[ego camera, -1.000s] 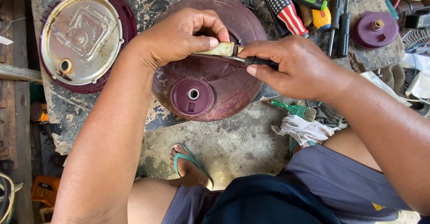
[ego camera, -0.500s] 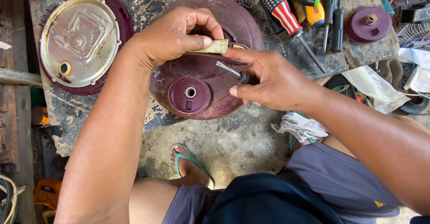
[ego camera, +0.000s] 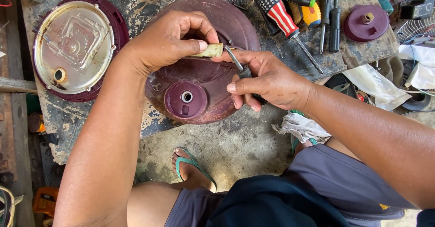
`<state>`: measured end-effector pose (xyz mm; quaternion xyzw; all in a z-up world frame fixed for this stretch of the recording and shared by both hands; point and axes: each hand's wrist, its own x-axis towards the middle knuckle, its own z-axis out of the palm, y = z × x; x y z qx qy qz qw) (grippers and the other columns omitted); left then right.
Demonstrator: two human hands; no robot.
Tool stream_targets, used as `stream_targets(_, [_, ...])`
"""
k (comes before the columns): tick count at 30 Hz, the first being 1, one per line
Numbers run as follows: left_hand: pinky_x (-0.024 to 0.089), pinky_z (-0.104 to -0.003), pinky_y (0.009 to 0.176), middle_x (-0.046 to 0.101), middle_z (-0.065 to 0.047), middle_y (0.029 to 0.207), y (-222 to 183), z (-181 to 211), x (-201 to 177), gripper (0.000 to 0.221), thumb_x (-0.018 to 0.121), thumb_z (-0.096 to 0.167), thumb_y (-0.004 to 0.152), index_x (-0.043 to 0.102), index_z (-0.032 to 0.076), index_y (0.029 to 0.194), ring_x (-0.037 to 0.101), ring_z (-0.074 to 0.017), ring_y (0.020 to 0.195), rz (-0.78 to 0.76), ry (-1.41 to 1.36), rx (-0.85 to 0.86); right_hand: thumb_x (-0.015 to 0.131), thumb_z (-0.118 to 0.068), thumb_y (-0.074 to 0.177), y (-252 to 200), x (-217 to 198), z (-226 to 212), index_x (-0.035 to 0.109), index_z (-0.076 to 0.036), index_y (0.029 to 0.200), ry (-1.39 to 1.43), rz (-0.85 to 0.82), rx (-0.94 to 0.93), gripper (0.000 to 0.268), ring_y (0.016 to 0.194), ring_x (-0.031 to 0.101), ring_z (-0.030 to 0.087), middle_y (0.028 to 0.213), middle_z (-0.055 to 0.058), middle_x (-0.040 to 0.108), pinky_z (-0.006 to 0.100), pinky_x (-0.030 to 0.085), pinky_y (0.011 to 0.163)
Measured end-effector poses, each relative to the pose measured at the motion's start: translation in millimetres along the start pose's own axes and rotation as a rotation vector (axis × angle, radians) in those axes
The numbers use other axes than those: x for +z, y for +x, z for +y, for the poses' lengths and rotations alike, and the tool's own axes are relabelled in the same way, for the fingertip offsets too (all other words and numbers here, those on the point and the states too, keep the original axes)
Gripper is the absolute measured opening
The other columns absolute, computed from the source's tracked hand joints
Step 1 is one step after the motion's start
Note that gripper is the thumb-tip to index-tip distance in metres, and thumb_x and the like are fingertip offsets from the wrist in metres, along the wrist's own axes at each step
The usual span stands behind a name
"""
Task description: Disassembling the handle and internal components of a rice cooker lid using a screwdriver on a repair bench.
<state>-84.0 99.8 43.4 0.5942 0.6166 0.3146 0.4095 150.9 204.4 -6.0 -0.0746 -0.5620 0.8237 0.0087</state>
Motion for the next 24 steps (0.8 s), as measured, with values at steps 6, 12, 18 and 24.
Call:
stream_targets(6, [0.046,-0.024,0.091,0.064,0.001,0.105,-0.6,3.1,1.4,0.020,0.058,0.004,0.086,0.069,0.010,0.103,0.061,-0.0091,0.100,0.009,-0.009,0.007,0.064,0.001,0.088,1.1,-1.4,0.0,0.052,-0.005,0.148,-0.011,-0.007,0.017,0.062,0.036,0.052,0.017,0.060,0.019,0.064,0.023,0.047,0.033])
stream_targets(12, [0.044,-0.026,0.091,0.061,0.000,0.102,-0.3,5.7,4.8,0.022,0.058,0.003,0.086,0.072,0.010,0.101,0.059,-0.0117,0.097,0.051,0.128,0.093,0.063,0.001,0.089,0.1,-1.1,-4.2,0.049,-0.004,0.151,0.021,-0.021,0.034,0.064,0.041,0.052,0.016,0.056,0.014,0.057,0.023,0.048,0.035])
stream_targets(18, [0.045,-0.028,0.086,0.060,-0.001,0.101,0.1,2.7,6.8,0.019,0.058,0.006,0.088,0.073,0.009,0.099,0.059,-0.0126,0.094,0.071,0.180,0.142,0.061,0.003,0.089,1.0,-3.8,-2.8,0.048,-0.005,0.152,0.028,-0.035,0.030,0.065,0.039,0.049,0.015,0.055,0.014,0.056,0.022,0.047,0.035])
stream_targets(24, [0.043,-0.029,0.090,0.057,0.000,0.100,-3.6,1.5,5.2,0.027,0.057,0.000,0.081,0.072,0.010,0.101,0.057,-0.0129,0.097,0.075,0.110,0.164,0.065,0.000,0.091,-1.2,8.8,-23.8,0.054,-0.011,0.152,-0.309,0.097,0.188,0.062,0.039,0.049,0.011,0.068,0.013,0.066,0.022,0.044,0.030])
